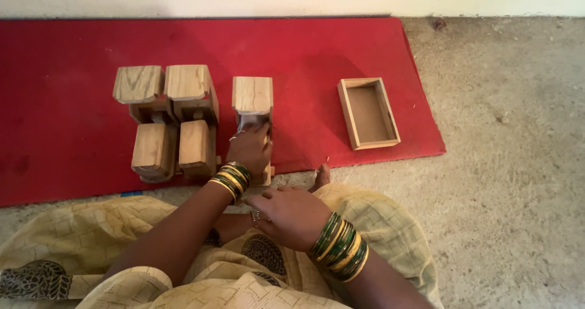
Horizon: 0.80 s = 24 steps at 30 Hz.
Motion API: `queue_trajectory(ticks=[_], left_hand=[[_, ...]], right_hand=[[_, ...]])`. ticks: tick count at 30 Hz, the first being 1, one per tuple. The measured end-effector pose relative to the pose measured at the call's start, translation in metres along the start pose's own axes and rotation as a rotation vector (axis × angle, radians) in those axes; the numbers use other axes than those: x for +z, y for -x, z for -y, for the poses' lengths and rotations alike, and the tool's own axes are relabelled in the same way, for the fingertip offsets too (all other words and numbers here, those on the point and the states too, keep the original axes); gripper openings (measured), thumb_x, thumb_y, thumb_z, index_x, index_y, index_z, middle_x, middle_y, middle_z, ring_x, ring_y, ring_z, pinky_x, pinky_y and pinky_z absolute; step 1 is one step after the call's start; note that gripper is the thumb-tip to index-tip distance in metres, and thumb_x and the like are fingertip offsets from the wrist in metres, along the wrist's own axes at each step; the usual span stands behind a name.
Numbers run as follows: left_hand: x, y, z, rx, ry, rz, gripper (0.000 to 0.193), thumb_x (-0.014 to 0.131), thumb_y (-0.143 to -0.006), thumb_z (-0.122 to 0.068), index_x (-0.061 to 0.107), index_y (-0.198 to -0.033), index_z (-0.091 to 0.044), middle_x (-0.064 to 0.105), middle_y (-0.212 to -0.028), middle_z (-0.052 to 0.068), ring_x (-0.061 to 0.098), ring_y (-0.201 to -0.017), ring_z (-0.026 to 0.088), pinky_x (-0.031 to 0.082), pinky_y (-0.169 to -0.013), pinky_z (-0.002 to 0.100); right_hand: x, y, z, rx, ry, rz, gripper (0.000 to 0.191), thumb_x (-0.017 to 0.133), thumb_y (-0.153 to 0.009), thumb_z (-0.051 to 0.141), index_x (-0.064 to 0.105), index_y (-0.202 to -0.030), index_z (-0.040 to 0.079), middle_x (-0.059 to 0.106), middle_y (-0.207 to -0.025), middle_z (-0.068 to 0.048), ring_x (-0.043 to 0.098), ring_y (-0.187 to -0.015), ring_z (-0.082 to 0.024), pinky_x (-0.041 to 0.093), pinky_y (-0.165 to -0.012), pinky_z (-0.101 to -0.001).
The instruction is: The person sits on the floor and wipes small wooden boxes and wooden box-like objects with a white cloth, handling each item one at a time, turning them and wiping their surfaces and interiors before setting them back on the red mat.
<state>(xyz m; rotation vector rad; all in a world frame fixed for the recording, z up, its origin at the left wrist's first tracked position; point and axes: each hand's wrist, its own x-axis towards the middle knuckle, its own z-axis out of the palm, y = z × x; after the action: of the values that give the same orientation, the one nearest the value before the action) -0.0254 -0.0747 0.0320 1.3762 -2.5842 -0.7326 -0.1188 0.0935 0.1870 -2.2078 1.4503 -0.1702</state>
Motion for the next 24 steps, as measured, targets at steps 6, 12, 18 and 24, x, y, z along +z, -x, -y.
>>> queue_trajectory(ticks=[6, 12, 18, 24], left_hand=[[-0.006, -0.001, -0.001, 0.024, -0.015, -0.069, 0.068, 0.064, -0.089, -0.039, 0.047, -0.147, -0.006, 0.046, -0.149, 0.018, 0.045, -0.135, 0.045, 0.042, -0.108, 0.056], [-0.018, 0.003, -0.015, -0.082, -0.048, 0.034, 0.058, 0.062, -0.089, -0.038, 0.052, -0.139, -0.011, 0.036, -0.158, 0.011, 0.049, -0.135, 0.041, 0.047, -0.107, 0.056], [-0.023, -0.009, 0.001, 0.107, -0.035, 0.065, 0.062, 0.062, -0.089, -0.041, 0.053, -0.136, -0.001, 0.039, -0.155, 0.017, 0.054, -0.123, 0.043, 0.047, -0.105, 0.051], [-0.023, -0.005, -0.002, 0.123, -0.038, -0.009, 0.051, 0.06, -0.089, -0.037, 0.06, -0.13, -0.006, 0.049, -0.147, 0.014, 0.055, -0.121, 0.043, 0.047, -0.103, 0.051]], right_hand=[[0.0, 0.001, 0.003, 0.023, 0.009, 0.047, 0.047, 0.063, -0.095, 0.032, 0.056, -0.137, 0.013, 0.067, -0.112, -0.015, 0.066, -0.102, -0.038, 0.053, -0.087, -0.0496], [-0.003, 0.001, 0.005, 0.011, 0.003, 0.064, 0.052, 0.064, -0.093, 0.03, 0.054, -0.141, 0.013, 0.067, -0.113, -0.015, 0.065, -0.103, -0.037, 0.052, -0.087, -0.0507], [-0.005, 0.001, 0.008, 0.052, -0.012, 0.101, 0.047, 0.063, -0.095, 0.031, 0.056, -0.138, 0.014, 0.068, -0.112, -0.013, 0.066, -0.104, -0.035, 0.051, -0.09, -0.05], [-0.006, 0.0, 0.009, 0.023, 0.003, 0.088, 0.051, 0.065, -0.091, 0.03, 0.056, -0.138, 0.012, 0.067, -0.113, -0.014, 0.065, -0.103, -0.036, 0.051, -0.089, -0.05]])
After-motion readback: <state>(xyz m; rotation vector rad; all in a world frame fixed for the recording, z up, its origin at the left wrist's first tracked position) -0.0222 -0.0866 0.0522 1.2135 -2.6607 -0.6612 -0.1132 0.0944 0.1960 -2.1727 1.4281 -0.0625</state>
